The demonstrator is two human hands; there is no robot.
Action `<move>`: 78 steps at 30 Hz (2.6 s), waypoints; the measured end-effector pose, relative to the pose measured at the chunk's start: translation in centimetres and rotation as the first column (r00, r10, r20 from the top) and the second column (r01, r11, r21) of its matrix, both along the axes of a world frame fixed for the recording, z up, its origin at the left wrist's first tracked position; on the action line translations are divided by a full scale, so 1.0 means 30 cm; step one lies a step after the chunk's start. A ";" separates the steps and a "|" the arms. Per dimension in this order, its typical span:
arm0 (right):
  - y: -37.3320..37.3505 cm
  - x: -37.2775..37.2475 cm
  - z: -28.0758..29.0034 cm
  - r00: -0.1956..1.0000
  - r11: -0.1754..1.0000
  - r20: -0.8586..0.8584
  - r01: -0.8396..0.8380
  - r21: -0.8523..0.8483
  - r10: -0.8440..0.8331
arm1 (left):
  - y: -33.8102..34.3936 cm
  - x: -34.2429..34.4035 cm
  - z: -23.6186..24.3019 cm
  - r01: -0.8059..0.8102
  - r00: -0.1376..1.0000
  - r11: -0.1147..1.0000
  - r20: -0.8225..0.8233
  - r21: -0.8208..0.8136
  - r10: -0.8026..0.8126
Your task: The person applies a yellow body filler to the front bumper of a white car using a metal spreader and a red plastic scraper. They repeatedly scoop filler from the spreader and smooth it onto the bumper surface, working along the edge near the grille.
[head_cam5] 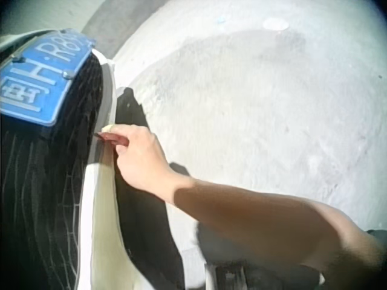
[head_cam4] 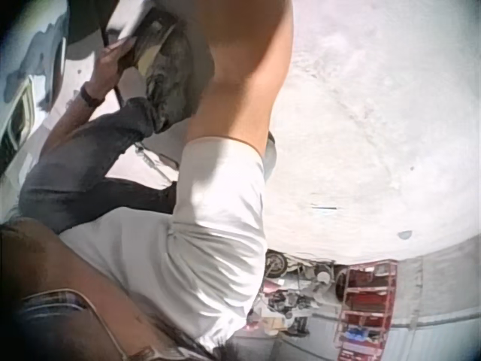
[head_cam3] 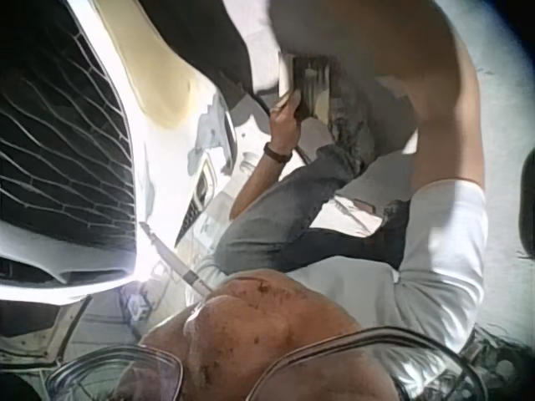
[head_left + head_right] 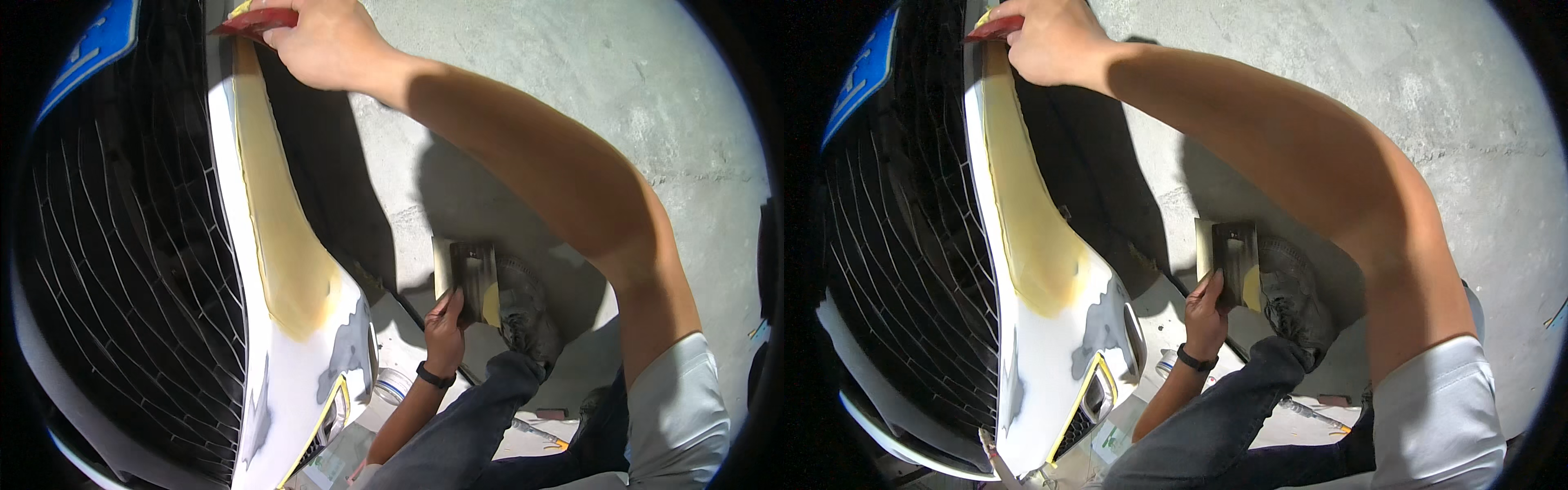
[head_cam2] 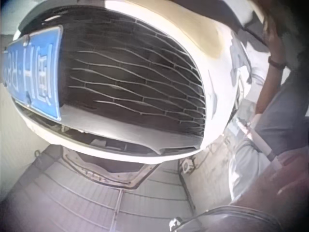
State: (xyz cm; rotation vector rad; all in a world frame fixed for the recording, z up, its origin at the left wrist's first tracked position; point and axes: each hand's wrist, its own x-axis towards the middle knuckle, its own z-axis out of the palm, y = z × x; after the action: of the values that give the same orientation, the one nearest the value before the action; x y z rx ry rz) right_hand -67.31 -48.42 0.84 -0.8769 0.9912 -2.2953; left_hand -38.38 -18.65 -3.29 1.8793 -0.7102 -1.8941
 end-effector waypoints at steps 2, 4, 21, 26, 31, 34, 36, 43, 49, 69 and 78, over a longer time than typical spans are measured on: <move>0.048 0.045 0.000 0.991 0.975 -0.130 0.067 0.211 -0.040 | 0.001 0.009 0.000 0.203 0.970 0.974 0.155 -0.098 -0.187; 0.116 0.097 0.003 0.985 0.953 -0.172 0.065 0.297 -0.013 | 0.000 0.013 0.001 0.218 0.965 0.972 0.169 -0.091 -0.201; 0.567 0.445 -0.006 0.979 0.990 -0.149 -0.141 -0.004 0.139 | 0.051 0.080 0.013 0.621 0.744 0.742 0.490 -0.253 -0.455; 0.638 0.472 -0.040 0.940 0.976 -0.278 -0.214 -0.027 0.198 | 0.083 0.142 -0.031 0.257 0.956 0.938 0.205 -0.233 -0.211; 0.696 0.509 -0.060 0.929 0.963 -0.263 -0.270 0.003 0.261 | 0.116 0.168 -0.049 -0.128 0.989 0.985 -0.093 -0.114 0.118; 0.721 0.525 -0.068 0.917 0.968 -0.323 -0.250 -0.011 0.233 | 0.132 0.188 -0.048 -0.051 0.993 0.994 -0.116 -0.101 0.039; 0.736 0.528 -0.071 0.914 0.967 -0.327 -0.254 -0.003 0.239 | 0.135 0.207 -0.046 -0.202 0.940 0.978 -0.269 0.050 0.208; 0.757 0.495 -0.059 0.851 0.933 -0.387 -0.350 0.088 0.356 | 0.136 0.205 -0.036 -0.152 0.930 0.988 -0.334 0.029 0.153; 0.761 0.289 -0.039 0.744 0.760 -0.239 -0.508 0.406 0.625 | 0.046 0.055 -0.019 0.001 0.994 0.969 -0.109 -0.247 -0.029; 1.014 -0.261 0.119 0.838 0.969 0.495 -0.246 -0.030 0.228 | -0.066 -0.539 0.240 -0.034 0.724 0.999 -0.688 0.032 0.047; 1.213 -0.023 0.049 0.844 0.895 0.495 -0.367 0.255 0.205 | -0.101 -0.508 0.235 0.013 0.734 0.999 -0.679 0.035 0.014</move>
State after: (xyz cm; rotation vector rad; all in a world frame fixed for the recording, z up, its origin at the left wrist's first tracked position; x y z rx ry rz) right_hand -68.00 -12.04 2.31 -0.2890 0.9246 -1.8628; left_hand -53.61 -21.70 3.76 1.0315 -0.4167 -2.3760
